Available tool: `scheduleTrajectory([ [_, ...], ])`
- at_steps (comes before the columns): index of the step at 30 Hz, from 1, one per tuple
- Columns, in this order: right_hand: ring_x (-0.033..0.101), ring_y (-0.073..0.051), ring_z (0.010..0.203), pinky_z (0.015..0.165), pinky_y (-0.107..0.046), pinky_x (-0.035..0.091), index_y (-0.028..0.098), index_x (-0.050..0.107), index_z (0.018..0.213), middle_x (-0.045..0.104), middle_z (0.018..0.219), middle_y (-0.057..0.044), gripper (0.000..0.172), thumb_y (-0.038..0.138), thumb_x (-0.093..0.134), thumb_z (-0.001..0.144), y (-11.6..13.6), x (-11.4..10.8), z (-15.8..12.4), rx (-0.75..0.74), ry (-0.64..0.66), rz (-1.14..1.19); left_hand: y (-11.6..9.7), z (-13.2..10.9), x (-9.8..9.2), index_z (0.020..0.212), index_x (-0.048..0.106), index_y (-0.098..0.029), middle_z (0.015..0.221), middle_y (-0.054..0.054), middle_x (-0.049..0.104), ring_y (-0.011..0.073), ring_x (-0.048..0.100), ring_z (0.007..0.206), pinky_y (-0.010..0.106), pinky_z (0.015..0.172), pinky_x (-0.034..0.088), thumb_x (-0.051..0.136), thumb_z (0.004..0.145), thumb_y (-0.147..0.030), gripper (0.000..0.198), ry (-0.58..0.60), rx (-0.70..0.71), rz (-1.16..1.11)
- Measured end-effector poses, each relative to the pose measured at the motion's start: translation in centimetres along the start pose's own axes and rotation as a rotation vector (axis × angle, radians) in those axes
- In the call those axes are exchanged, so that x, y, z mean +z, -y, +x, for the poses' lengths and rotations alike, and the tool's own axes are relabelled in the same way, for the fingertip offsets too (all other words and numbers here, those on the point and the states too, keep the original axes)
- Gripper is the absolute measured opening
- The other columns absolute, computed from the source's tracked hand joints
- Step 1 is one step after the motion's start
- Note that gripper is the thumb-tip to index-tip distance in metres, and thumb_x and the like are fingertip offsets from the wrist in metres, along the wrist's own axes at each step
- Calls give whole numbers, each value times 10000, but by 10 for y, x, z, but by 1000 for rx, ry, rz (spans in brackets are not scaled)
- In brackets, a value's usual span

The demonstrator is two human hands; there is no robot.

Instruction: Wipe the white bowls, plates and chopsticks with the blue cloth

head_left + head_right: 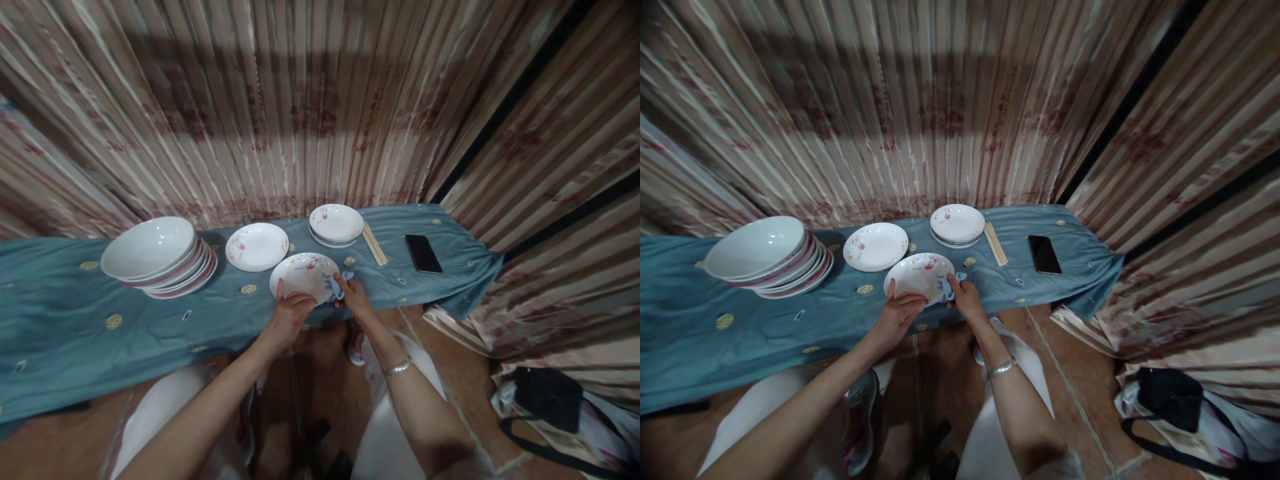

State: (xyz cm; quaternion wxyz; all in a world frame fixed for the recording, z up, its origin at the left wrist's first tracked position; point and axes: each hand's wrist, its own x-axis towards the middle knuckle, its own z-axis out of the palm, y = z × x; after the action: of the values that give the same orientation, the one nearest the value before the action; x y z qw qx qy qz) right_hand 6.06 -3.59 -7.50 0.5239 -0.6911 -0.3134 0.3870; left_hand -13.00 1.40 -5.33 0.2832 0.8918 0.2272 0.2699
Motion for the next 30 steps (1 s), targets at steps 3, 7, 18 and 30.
scheduleTrajectory([
  [3, 528, -163, 407, 493, -275, 384, 234, 539, 446, 534, 381, -25, 553, 689, 531, 759, 1, -2, -1, -68, -74, -50, -3, 3, 2, 913, 731, -252, 964, 64, 755, 229, 670, 959, 525, 1159, -53, 487, 869, -257, 248, -46, -41, -60],
  [7, 569, -190, 544, 551, -277, 371, 242, 540, 478, 558, 463, -26, 497, 633, 526, 785, 9, -6, -3, -243, -227, -77, -10, 9, -1, 872, 742, -254, 936, 65, 756, 245, 672, 941, 533, 1161, -2, 526, 832, -272, 220, -116, -111, -160],
  [18, 612, -232, 986, 825, -313, 481, 173, 625, 999, 686, 1012, -91, 454, 560, 455, 832, 42, -15, -8, -377, -338, 177, -28, 30, -34, 714, 748, -224, 702, -5, 721, 209, 629, 707, 422, 962, 421, 693, 682, -372, 162, -412, -481, -609],
  [30, 110, -298, 1452, 1127, -532, 169, 187, 353, 1440, 251, 1548, -135, 579, 419, 450, 919, 65, 49, -43, -996, -200, -829, -38, 44, -34, 602, 711, -174, 634, -7, 707, 122, 604, 607, 242, 651, 465, 876, 404, -297, 286, -641, -627, -1276],
])
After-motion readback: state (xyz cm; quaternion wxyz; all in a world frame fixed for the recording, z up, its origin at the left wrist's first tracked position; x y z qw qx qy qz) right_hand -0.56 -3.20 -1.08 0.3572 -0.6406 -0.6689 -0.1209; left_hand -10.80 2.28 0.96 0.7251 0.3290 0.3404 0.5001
